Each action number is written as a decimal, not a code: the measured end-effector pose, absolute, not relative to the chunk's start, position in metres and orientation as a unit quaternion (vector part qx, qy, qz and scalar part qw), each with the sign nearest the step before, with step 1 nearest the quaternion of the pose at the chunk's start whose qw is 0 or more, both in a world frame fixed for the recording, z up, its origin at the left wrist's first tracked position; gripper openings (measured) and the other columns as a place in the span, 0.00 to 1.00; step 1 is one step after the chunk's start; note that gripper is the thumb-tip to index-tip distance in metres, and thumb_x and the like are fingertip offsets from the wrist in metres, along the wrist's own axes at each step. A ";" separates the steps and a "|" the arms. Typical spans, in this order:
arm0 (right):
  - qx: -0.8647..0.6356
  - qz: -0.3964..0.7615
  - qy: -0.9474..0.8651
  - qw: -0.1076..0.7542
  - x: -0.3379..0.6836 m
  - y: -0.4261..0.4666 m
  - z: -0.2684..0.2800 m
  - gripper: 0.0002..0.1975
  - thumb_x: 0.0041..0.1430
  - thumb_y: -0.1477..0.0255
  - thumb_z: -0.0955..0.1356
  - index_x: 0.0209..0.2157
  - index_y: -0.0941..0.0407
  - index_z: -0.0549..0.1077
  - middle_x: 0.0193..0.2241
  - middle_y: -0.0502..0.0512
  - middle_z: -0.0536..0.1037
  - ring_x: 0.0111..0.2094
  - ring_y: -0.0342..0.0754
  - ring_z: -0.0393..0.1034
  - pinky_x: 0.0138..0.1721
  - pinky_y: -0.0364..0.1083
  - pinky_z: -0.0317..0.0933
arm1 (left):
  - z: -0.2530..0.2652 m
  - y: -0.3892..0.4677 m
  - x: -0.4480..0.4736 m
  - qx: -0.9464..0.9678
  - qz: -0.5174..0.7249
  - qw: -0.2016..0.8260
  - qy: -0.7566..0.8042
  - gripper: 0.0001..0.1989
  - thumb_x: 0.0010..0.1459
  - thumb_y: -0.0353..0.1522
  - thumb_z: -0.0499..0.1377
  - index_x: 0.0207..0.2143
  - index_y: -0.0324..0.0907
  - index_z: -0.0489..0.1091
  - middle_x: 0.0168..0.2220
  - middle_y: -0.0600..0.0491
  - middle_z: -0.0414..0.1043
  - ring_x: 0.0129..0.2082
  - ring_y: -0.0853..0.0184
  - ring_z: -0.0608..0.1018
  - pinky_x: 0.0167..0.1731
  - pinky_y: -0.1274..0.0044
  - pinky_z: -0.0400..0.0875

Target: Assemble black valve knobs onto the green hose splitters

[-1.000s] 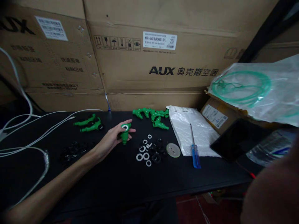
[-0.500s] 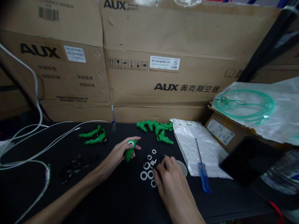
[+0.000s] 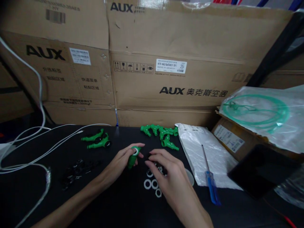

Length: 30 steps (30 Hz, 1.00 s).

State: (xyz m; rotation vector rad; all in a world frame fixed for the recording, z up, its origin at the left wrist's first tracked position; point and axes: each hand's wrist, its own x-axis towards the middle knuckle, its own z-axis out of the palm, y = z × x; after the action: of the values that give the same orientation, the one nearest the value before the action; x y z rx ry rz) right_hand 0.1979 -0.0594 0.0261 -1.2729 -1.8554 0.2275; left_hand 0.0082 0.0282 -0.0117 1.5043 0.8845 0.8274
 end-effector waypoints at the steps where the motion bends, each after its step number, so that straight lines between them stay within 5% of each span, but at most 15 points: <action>1: -0.493 0.114 -0.744 0.435 0.195 -0.050 0.030 0.04 0.65 0.73 0.70 0.38 0.54 0.80 0.44 0.55 0.80 0.41 0.48 0.78 0.43 0.45 0.72 | -0.012 0.028 0.008 0.644 0.356 0.558 0.382 0.25 0.67 0.42 0.49 0.58 0.41 0.72 0.38 0.48 0.77 0.34 0.62 0.75 0.37 0.72 0.66; 5: -0.440 0.186 -0.735 0.481 0.185 -0.014 0.026 0.13 0.59 0.78 0.72 0.47 0.56 0.77 0.40 0.54 0.80 0.33 0.44 0.76 0.36 0.43 0.73 | -0.016 0.032 0.003 0.648 0.373 0.536 0.392 0.27 0.69 0.42 0.45 0.62 0.42 0.69 0.35 0.50 0.77 0.36 0.60 0.75 0.40 0.70 0.66; 8: -0.420 0.192 -0.742 0.487 0.183 -0.003 0.015 0.17 0.59 0.79 0.72 0.51 0.56 0.76 0.43 0.55 0.79 0.34 0.43 0.77 0.38 0.42 0.74 | -0.022 0.035 0.000 0.619 0.389 0.571 0.374 0.29 0.71 0.44 0.41 0.67 0.44 0.63 0.43 0.49 0.78 0.43 0.59 0.75 0.47 0.68 0.67; 11: -0.412 0.172 -0.753 0.483 0.186 -0.004 0.008 0.15 0.62 0.79 0.70 0.50 0.55 0.77 0.48 0.57 0.78 0.36 0.42 0.77 0.39 0.42 0.74 | -0.022 0.036 0.001 0.579 0.402 0.609 0.364 0.32 0.70 0.44 0.49 0.73 0.46 0.49 0.45 0.50 0.76 0.43 0.61 0.75 0.50 0.67 0.67; 16: -0.420 0.103 -0.769 0.472 0.194 -0.008 0.009 0.14 0.62 0.80 0.72 0.49 0.56 0.77 0.44 0.57 0.80 0.33 0.43 0.76 0.39 0.43 0.75 | -0.008 0.031 0.006 0.533 0.427 0.635 0.362 0.46 0.64 0.41 0.61 0.74 0.41 0.36 0.32 0.56 0.72 0.35 0.65 0.75 0.40 0.73 0.68; 20: -0.413 0.072 -0.780 0.465 0.196 -0.007 0.007 0.16 0.61 0.82 0.72 0.50 0.58 0.76 0.44 0.58 0.81 0.36 0.45 0.78 0.41 0.44 0.76 | -0.003 0.031 0.008 0.496 0.436 0.657 0.364 0.49 0.61 0.35 0.64 0.74 0.36 0.36 0.30 0.57 0.72 0.32 0.67 0.76 0.33 0.76 0.67; 26: -0.375 0.031 -0.811 0.448 0.196 -0.006 -0.002 0.16 0.64 0.83 0.68 0.52 0.58 0.74 0.50 0.60 0.80 0.52 0.48 0.76 0.55 0.46 0.73 | 0.000 0.031 0.004 0.465 0.433 0.678 0.369 0.40 0.59 0.32 0.65 0.69 0.39 0.51 0.30 0.57 0.75 0.28 0.70 0.76 0.34 0.77 0.69; 30: -0.369 0.000 -0.826 0.426 0.196 -0.007 -0.008 0.19 0.67 0.84 0.64 0.56 0.56 0.72 0.53 0.61 0.78 0.54 0.48 0.75 0.56 0.48 0.72 | 0.003 0.030 0.004 0.461 0.413 0.682 0.391 0.36 0.60 0.32 0.64 0.67 0.39 0.54 0.27 0.57 0.75 0.25 0.70 0.76 0.30 0.78 0.68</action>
State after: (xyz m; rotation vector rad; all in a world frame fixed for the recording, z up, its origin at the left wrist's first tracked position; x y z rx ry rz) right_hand 0.1959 -0.0074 -0.0082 -0.9216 -2.0655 0.0010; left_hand 0.0043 0.0297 0.0032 1.0334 0.8773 0.9255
